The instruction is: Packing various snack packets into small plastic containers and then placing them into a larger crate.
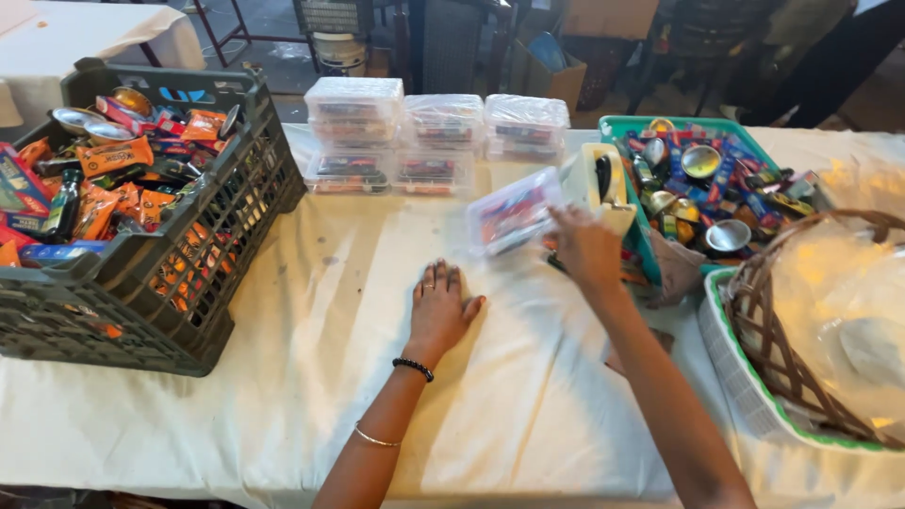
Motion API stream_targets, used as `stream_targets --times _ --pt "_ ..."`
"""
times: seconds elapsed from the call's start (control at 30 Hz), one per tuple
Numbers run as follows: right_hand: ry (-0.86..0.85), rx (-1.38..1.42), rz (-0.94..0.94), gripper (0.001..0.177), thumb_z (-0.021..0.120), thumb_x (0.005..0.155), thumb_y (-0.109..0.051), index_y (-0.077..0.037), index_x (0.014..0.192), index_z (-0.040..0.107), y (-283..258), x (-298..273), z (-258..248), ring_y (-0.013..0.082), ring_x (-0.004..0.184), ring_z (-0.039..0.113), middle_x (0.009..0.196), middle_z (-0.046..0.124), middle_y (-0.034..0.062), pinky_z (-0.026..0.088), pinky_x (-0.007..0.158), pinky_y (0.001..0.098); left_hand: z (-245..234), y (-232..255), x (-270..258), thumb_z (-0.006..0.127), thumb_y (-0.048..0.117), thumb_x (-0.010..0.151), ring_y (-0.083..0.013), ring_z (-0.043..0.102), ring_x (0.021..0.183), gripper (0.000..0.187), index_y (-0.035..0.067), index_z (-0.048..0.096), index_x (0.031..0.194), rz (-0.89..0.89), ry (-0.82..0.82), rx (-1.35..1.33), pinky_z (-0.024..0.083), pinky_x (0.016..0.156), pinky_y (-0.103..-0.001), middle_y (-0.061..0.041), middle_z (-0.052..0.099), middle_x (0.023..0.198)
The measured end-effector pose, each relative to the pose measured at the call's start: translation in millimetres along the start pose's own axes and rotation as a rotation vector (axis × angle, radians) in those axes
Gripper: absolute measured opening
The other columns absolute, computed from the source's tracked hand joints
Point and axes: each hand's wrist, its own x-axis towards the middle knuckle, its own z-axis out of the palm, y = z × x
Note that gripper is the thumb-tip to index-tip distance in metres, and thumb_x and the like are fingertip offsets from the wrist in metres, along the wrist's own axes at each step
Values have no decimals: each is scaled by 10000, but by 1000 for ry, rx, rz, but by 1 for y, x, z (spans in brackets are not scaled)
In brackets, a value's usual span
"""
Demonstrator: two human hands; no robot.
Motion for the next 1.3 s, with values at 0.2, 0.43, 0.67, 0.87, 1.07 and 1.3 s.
stream_targets --times 0.2,0.43,0.67,0.87,1.07,1.3 --pt "-106 -253 155 273 699 969 -219 -198 1234 761 68 71 76 328 894 714 989 746 131 487 776 501 1 3 -3 514 554 983 -414 295 1463 735 17 460 1482 -3 24 12 264 1162 -526 -244 373 1568" --pt "-108 -198 164 245 723 862 -329 -314 1094 798 86 94 115 311 1264 578 1011 759 113 325 983 569 -2 4 -3 545 524 968 -413 288 1467 719 23 463 1477 -2 32 -10 266 1148 -531 -240 374 1562" --pt "-159 -388 -27 490 715 716 -217 -506 1103 797 74 96 118 473 1410 296 1420 652 112 185 942 788 -6 4 -3 538 523 970 -422 288 1460 692 62 469 1480 1 -3 -11 263 1143 -539 -236 360 1570" --pt "-230 189 300 290 614 992 -342 -272 1251 723 37 31 -16 398 1055 675 1138 708 171 544 892 524 -13 26 1 594 293 965 -394 343 1424 478 147 529 1416 114 -19 -69 263 1097 -606 -125 436 1529" --pt "-883 -297 331 550 626 915 -533 -261 1393 601 47 -123 -48 445 1139 562 1438 547 98 446 825 702 29 71 46 548 23 876 -302 422 1441 593 123 501 1459 354 -101 -138 380 1087 -549 -101 496 1530" --pt "-464 -302 166 306 560 904 -131 -22 1165 676 62 -204 -21 351 906 748 1076 731 213 599 822 446 41 122 74 605 157 907 -347 428 1369 534 127 496 1429 296 -59 -203 358 1038 -593 -132 489 1468"
